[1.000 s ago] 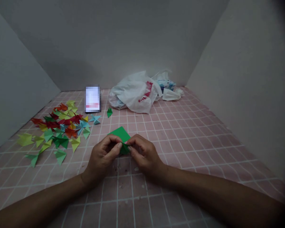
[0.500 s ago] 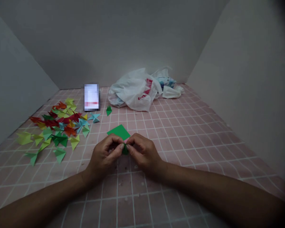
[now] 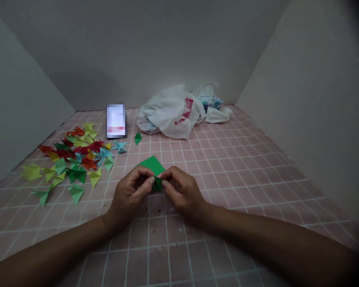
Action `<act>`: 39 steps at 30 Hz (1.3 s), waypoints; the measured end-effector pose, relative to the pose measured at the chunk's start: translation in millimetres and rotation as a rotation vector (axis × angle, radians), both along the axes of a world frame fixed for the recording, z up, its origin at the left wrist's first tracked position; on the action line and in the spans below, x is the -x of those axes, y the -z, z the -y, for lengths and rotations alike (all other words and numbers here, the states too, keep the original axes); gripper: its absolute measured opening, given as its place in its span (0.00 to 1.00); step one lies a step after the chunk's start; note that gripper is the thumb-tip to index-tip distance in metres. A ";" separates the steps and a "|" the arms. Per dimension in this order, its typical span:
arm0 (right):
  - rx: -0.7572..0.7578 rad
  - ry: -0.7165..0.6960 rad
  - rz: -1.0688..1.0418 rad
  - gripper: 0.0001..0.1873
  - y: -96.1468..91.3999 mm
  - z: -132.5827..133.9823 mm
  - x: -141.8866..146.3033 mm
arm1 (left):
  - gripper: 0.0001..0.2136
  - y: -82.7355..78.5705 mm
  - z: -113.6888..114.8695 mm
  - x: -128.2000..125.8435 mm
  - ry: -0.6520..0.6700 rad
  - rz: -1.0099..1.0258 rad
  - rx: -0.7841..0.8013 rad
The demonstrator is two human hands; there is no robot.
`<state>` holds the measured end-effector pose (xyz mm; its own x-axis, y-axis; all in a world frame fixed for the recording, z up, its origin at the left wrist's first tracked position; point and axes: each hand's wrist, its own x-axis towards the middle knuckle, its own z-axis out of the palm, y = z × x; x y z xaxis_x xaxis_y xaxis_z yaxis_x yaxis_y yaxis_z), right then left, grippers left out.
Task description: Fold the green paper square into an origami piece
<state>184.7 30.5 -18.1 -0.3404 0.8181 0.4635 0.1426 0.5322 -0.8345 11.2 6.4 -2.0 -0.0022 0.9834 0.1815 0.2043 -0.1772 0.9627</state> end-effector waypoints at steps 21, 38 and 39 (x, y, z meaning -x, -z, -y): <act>-0.041 -0.027 0.024 0.07 0.2 0.3 -1.4 | 0.04 -2.3 2.4 -2.6 -0.020 0.044 0.018; 0.082 -0.016 -0.026 0.03 0.2 -0.3 -0.6 | 0.04 1.3 3.8 -0.6 -0.037 -0.022 0.006; 0.089 -0.011 -0.030 0.03 0.8 -0.7 -0.6 | 0.05 1.2 3.6 -0.5 -0.047 -0.026 0.012</act>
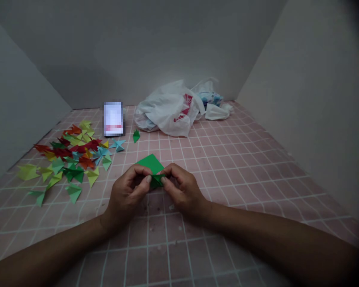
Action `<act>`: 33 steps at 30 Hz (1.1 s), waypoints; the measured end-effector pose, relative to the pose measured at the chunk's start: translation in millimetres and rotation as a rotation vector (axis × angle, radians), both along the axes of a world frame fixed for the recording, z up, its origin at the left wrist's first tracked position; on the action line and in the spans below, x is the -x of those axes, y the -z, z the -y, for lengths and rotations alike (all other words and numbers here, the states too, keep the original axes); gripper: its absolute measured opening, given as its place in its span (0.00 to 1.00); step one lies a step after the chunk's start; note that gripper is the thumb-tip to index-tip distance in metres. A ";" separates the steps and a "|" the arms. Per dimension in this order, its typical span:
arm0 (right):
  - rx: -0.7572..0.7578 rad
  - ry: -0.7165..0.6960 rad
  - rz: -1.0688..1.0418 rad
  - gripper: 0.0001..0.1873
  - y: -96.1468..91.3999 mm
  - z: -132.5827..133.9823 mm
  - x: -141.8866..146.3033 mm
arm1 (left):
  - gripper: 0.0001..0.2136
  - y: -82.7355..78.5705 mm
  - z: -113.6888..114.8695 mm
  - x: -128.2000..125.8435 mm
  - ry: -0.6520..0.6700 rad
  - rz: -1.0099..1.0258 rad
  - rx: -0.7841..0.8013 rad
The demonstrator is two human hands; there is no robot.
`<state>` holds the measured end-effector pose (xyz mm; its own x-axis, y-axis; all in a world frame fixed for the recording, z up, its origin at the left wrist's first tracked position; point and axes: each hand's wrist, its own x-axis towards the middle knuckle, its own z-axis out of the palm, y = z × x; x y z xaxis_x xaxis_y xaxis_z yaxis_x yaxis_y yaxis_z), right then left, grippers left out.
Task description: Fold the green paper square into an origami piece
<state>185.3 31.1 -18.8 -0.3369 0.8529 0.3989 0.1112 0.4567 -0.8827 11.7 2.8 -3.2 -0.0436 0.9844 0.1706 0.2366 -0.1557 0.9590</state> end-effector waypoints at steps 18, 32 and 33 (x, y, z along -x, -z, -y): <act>0.022 0.026 0.002 0.06 1.2 0.5 -1.4 | 0.05 -9.5 -0.8 -6.1 0.036 0.146 0.149; 0.033 -0.038 0.003 0.08 0.0 -0.8 -1.7 | 0.03 -6.1 -1.4 -5.2 0.047 0.036 0.104; 0.029 -0.037 0.005 0.08 0.2 -0.7 -1.9 | 0.03 -6.5 -1.3 -5.4 0.050 0.045 0.113</act>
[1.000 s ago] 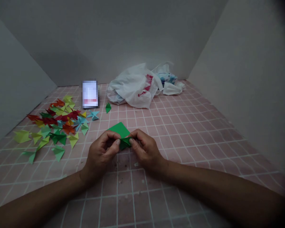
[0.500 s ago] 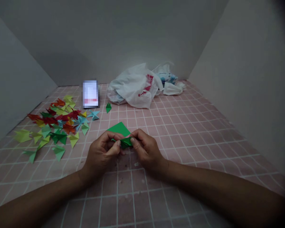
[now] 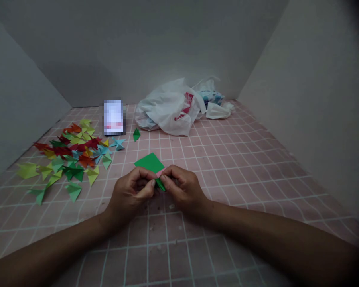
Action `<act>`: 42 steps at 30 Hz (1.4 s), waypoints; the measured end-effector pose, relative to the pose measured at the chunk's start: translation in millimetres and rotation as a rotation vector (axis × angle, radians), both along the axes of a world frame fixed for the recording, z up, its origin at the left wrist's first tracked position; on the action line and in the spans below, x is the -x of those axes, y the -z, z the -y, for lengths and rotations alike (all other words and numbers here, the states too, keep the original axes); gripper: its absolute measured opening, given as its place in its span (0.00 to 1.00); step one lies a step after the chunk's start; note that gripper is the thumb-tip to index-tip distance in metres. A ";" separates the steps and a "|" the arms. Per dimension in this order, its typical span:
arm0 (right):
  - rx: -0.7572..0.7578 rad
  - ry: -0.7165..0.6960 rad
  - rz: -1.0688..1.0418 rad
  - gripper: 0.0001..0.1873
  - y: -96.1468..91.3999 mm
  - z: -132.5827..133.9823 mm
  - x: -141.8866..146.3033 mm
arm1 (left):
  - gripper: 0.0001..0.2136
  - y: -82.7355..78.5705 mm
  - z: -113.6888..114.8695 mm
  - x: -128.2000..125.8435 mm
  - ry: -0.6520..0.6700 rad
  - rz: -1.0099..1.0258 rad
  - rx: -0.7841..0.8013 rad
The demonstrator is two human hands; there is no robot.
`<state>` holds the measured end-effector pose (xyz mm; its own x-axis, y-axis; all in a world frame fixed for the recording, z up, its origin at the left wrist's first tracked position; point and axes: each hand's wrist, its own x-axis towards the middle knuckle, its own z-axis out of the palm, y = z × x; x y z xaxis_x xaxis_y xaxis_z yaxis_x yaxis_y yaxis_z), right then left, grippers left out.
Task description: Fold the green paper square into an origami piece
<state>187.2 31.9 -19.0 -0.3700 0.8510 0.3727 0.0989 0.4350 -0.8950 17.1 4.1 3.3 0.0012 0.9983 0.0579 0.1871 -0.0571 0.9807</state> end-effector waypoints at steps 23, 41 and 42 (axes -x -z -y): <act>-0.109 -0.100 0.168 0.08 1.9 -3.7 0.2 | 0.08 -19.8 -10.2 9.7 0.195 -0.368 0.085; 0.171 -0.101 0.026 0.09 1.1 -8.4 0.1 | 0.13 -17.7 -10.9 15.2 0.198 -0.455 0.021; 0.182 -0.102 0.016 0.09 1.3 -9.1 0.2 | 0.13 -17.5 -10.9 15.3 0.180 -0.457 0.020</act>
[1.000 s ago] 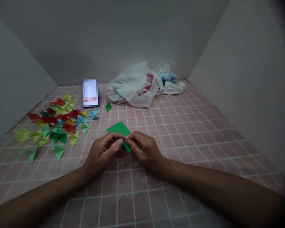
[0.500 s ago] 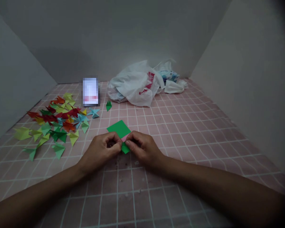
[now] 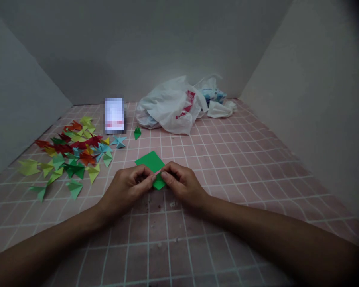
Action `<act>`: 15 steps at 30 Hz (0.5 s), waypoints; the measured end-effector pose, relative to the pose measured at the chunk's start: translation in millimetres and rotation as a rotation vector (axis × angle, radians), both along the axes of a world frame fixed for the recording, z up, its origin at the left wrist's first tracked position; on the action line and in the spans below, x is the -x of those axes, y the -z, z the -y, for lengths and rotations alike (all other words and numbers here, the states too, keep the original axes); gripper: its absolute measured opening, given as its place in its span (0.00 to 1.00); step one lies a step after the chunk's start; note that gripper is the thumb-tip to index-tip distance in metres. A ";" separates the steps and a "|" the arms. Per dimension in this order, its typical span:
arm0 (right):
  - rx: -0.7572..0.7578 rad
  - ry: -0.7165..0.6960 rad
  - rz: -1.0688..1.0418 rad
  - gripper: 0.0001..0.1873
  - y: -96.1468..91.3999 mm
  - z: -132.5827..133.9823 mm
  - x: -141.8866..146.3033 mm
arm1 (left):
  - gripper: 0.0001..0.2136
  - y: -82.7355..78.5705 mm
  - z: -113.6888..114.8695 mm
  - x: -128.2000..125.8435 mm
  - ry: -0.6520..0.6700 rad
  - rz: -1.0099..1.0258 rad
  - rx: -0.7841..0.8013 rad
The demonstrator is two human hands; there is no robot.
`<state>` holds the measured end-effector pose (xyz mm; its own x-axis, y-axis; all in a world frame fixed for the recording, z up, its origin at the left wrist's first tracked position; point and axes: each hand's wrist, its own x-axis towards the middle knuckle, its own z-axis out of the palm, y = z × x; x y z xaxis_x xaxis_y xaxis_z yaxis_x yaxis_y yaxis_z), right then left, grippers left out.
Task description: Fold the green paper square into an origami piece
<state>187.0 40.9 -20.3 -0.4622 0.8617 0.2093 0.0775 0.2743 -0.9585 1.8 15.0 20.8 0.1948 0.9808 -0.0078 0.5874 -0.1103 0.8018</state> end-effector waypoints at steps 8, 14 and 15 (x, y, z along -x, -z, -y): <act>-0.017 -0.004 0.045 0.13 1.2 0.0 -1.0 | 0.12 -1.6 1.1 -2.3 -0.013 0.022 -0.001; 0.085 -0.006 -0.110 0.12 4.6 -0.9 -0.6 | 0.12 0.4 0.6 -0.6 -0.085 0.129 0.032; 0.102 -0.009 -0.165 0.09 4.4 -1.1 -0.1 | 0.13 1.5 -0.2 0.1 -0.108 0.169 0.050</act>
<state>187.1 42.0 -24.8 -0.4364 0.8785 0.1945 -0.0846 0.1752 -0.9809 1.7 15.2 19.3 0.0911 0.9953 -0.0327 0.4504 -0.0119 0.8928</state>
